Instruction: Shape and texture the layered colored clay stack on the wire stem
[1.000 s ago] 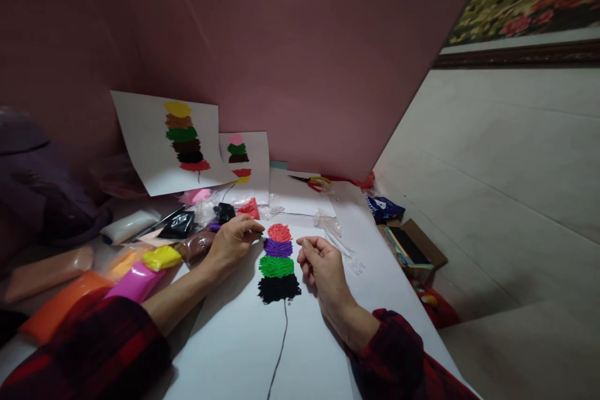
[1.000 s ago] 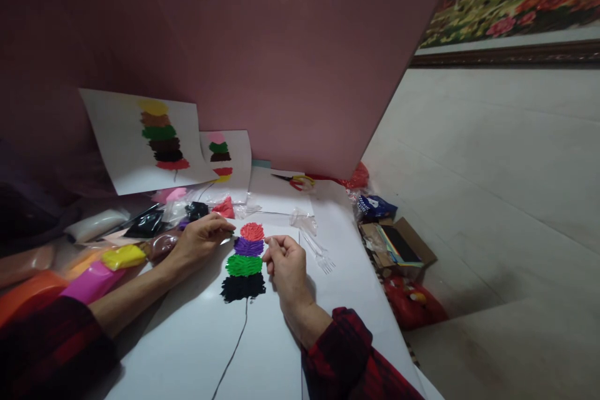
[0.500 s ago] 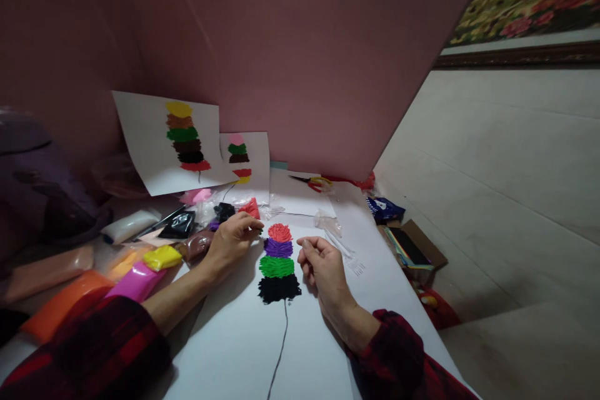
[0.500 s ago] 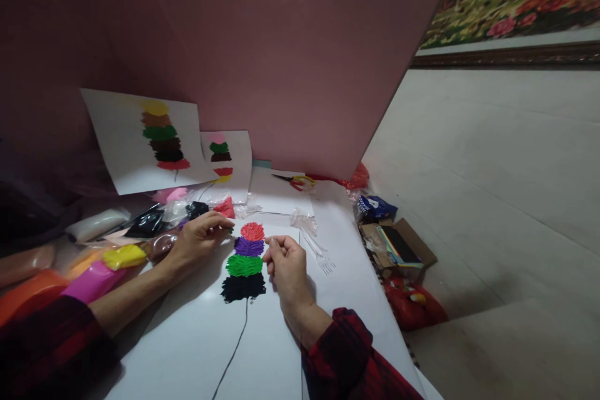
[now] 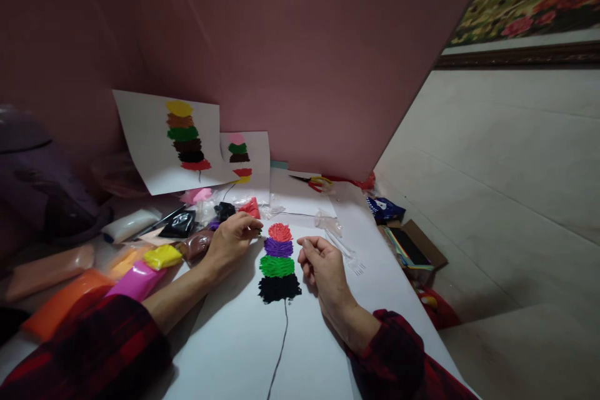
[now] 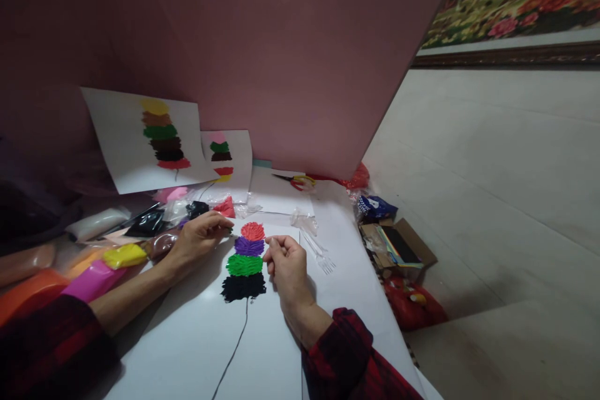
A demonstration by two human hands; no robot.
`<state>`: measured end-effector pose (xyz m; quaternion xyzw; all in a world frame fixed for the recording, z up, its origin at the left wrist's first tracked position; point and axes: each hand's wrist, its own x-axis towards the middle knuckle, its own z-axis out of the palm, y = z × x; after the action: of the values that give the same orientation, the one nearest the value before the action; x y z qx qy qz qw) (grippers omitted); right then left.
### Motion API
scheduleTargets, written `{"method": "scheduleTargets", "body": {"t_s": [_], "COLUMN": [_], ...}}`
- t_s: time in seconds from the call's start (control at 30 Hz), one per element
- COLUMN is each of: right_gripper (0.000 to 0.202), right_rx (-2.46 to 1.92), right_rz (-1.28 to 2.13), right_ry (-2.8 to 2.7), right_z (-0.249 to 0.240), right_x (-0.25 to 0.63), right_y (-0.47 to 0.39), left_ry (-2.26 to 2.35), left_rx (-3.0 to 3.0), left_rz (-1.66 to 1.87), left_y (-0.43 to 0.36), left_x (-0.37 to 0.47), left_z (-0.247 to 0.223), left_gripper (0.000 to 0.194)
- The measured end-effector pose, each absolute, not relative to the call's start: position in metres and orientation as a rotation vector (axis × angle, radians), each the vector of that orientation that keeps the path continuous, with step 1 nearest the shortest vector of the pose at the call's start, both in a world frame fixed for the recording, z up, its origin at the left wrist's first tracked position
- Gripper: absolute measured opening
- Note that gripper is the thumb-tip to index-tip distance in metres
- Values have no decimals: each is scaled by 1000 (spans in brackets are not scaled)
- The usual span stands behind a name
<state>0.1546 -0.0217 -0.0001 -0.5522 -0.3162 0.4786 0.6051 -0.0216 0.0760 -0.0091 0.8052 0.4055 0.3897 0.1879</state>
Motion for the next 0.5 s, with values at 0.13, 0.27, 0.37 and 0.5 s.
{"method": "scheduleTargets", "body": {"t_s": [0.13,0.27,0.37,0.5], "right_gripper": [29,28,27,27], "right_rx": [-1272,-1269,-1272,-1271], "right_rz": [1106,1102,1097,1109], "right_ry": [-731,-741,-745,-735], "right_z": [-1,-1,0,-1], "right_x": [155,155,155,155], "right_y": [-21,-21,-21,-21], "left_ry": [1149,1145,1142,1127], "left_rx": [2298,2304,2291,2276], "left_rz": [1068,1058,1073,1109], "left_y": [75,74,74,74], "left_x": [-21,-21,-21,-20], "left_z": [-11,-11,-10,-8], "left_gripper": [18,18,18,17]}}
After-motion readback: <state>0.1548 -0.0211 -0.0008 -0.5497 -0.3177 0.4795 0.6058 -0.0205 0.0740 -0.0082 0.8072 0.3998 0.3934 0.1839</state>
